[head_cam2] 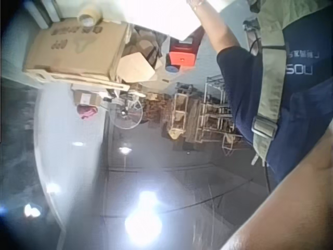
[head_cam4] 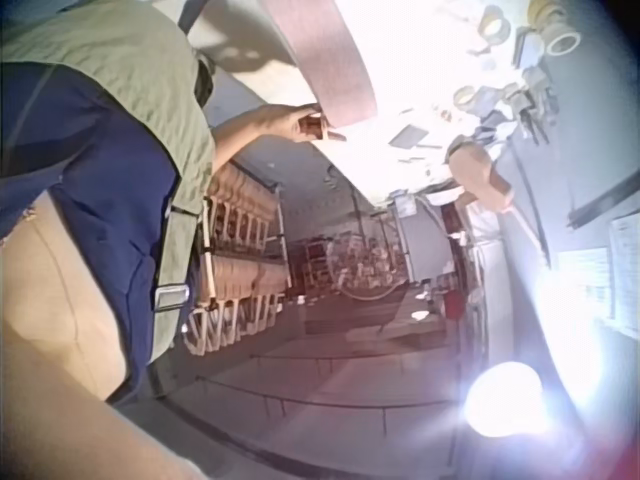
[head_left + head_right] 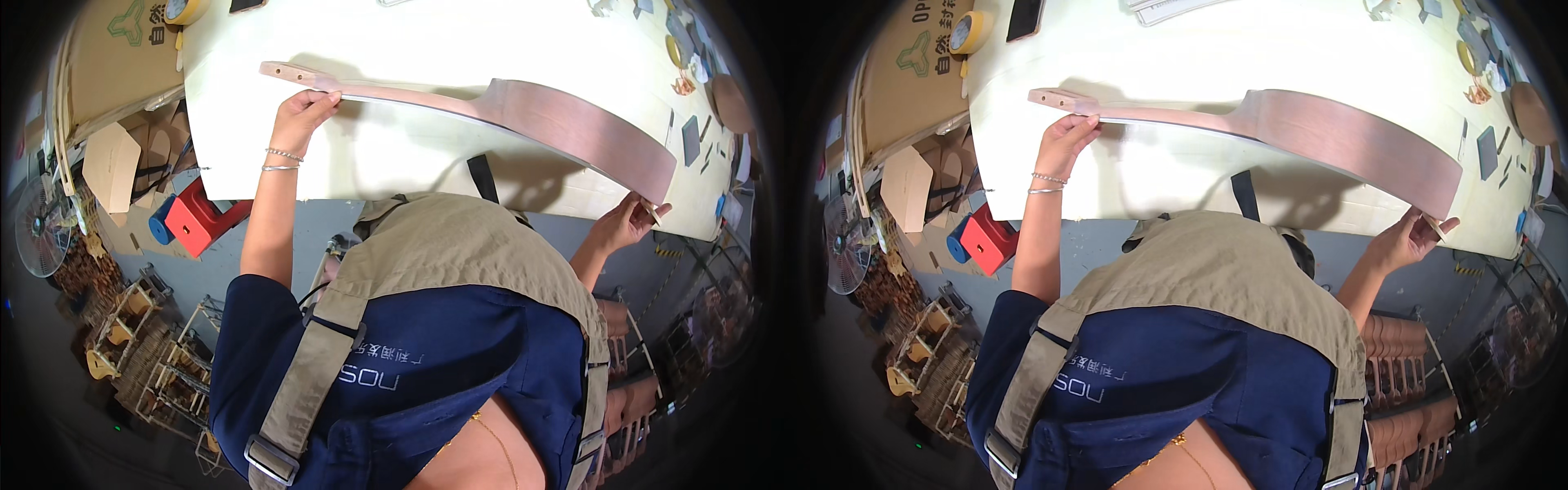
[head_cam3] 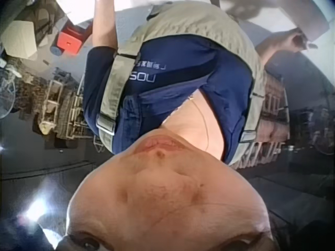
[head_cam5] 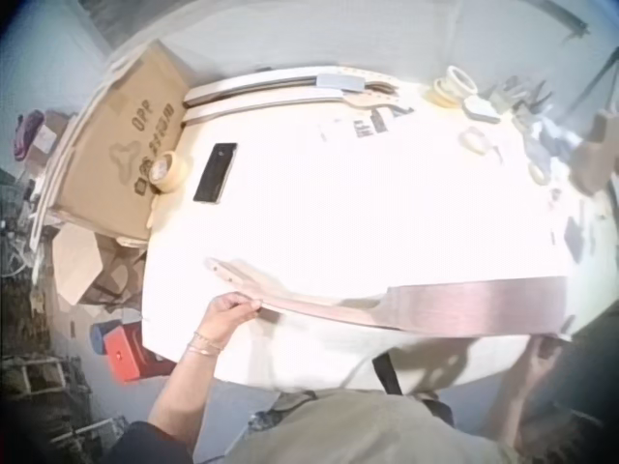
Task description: The person repeatedly picks up unfinished guitar bodies from a rack, places them on a workbench, wipes the surface with a cloth, applies tape to the soundhole, and returns them to the rack.
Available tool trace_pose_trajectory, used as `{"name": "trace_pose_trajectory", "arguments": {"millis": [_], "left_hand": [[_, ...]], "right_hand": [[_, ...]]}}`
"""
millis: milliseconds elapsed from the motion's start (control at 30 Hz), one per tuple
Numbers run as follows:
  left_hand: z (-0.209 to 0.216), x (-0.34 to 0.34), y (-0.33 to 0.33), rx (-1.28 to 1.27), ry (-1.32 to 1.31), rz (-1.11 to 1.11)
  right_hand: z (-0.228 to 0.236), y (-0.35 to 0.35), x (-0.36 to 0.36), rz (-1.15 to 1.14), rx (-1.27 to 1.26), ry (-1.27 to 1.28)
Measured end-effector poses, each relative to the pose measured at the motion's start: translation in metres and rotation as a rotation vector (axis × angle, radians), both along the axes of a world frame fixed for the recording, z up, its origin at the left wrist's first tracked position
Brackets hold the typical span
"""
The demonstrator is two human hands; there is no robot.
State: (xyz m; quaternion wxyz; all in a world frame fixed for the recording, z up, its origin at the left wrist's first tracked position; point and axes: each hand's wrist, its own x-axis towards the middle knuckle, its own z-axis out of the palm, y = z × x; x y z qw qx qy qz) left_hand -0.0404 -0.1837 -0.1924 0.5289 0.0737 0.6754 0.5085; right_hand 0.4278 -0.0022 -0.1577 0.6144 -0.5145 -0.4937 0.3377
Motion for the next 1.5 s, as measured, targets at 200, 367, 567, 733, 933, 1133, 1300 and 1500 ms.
{"name": "trace_pose_trajectory", "arguments": {"millis": [200, 367, 567, 733, 933, 1133, 1300, 1500], "left_hand": [[0.006, 0.038, -0.003, 0.187, 1.177, 0.038], [-0.012, 0.054, -0.015, 0.103, 1.740, -0.253], [-0.026, 0.062, -0.020, 0.008, 1.892, -0.374], [-0.026, 0.064, -0.018, 0.001, 1.801, -0.365], [-0.016, 0.085, -0.001, 0.122, 1.834, -0.446], [0.002, 0.130, 0.032, 0.322, 1.729, -0.545], [0.005, 0.161, 0.054, 0.395, 1.735, -0.600], [0.008, 0.169, 0.062, 0.463, 1.736, -0.634]], "right_hand": [[-0.004, -0.002, 0.000, 0.007, 0.026, 0.028], [-0.009, 0.001, -0.002, 0.045, 0.070, 0.119], [-0.010, 0.000, -0.001, 0.030, 0.083, 0.158], [-0.008, 0.000, -0.008, -0.025, 0.069, 0.150], [-0.007, 0.000, -0.013, -0.054, 0.055, 0.115], [-0.002, -0.002, -0.018, -0.082, 0.043, 0.105], [0.001, -0.001, -0.021, -0.074, 0.056, 0.136], [0.001, -0.001, -0.022, -0.072, 0.049, 0.181]]}}
